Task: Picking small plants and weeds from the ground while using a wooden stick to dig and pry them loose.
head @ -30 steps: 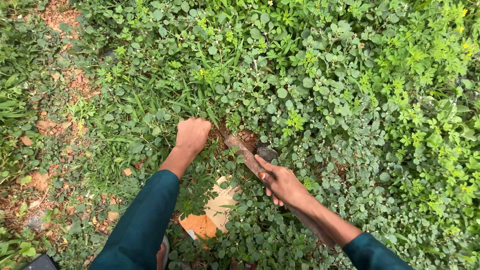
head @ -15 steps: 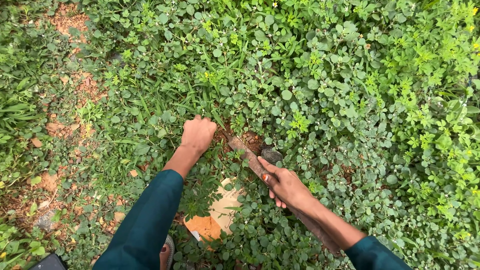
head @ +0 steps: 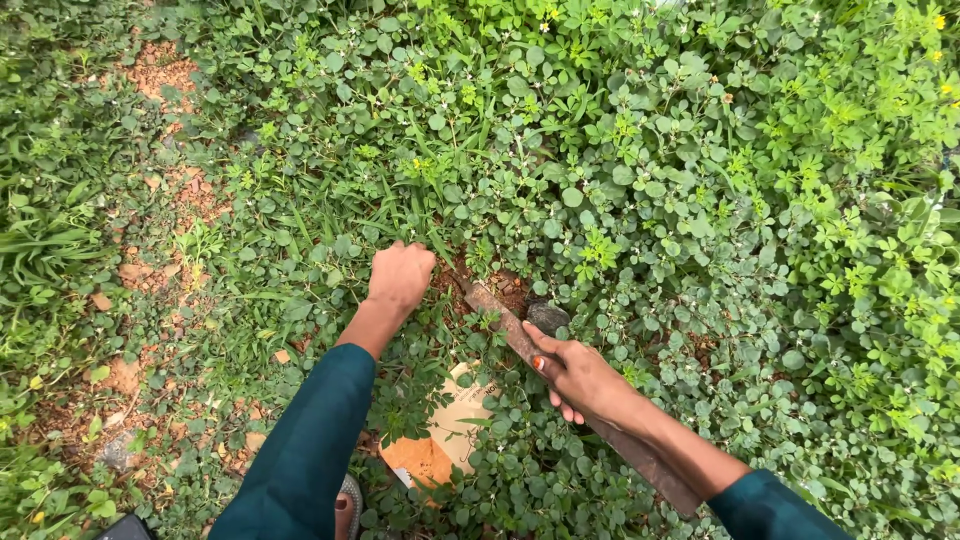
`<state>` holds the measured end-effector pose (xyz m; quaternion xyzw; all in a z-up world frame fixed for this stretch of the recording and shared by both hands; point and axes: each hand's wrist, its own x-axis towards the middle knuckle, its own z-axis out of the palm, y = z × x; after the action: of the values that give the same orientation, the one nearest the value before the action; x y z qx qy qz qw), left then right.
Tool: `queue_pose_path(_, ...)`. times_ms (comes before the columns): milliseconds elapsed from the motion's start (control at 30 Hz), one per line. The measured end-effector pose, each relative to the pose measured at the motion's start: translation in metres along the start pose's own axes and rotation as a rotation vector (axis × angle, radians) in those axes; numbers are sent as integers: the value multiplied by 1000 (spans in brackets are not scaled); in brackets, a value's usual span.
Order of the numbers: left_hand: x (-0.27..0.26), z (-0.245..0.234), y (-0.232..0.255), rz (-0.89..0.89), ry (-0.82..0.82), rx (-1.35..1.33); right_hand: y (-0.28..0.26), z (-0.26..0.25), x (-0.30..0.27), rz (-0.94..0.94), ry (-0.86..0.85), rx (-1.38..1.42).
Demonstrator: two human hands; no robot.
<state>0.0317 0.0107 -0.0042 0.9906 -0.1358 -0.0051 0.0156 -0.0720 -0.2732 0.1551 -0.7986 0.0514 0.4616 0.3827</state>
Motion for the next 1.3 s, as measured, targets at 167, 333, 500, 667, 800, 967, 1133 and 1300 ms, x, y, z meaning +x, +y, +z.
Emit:
queue_pose_path(167, -3, 9, 7, -29, -23, -30, -5, 0, 10, -13, -18, 21)
queue_pose_path(333, 0, 2, -4, -90, -69, -44, -5, 0, 2, 4, -44, 33)
queue_pose_path(500, -2, 15, 2, -97, 48, -111, -2, 1, 15, -39, -39, 3)
queue_pose_path(667, -2, 8, -10, -95, -16, -115, 3, 4, 1, 41, -59, 77)
queue_pose_path(800, -3, 10, -2, -127, 30, -182, 3, 12, 17, 3, -20, 33)
queue_pose_path(967, -8, -16, -10, -167, -26, -178, 24, 8, -13, 60, -108, 139)
queue_pose_path(1133, -21, -31, -1, -172, -85, -265, 39, 9, -34, 102, -33, 118)
queue_pose_path(1300, -35, -46, 1, 172, 256, -98, 23, 1, -32, 102, 84, 94)
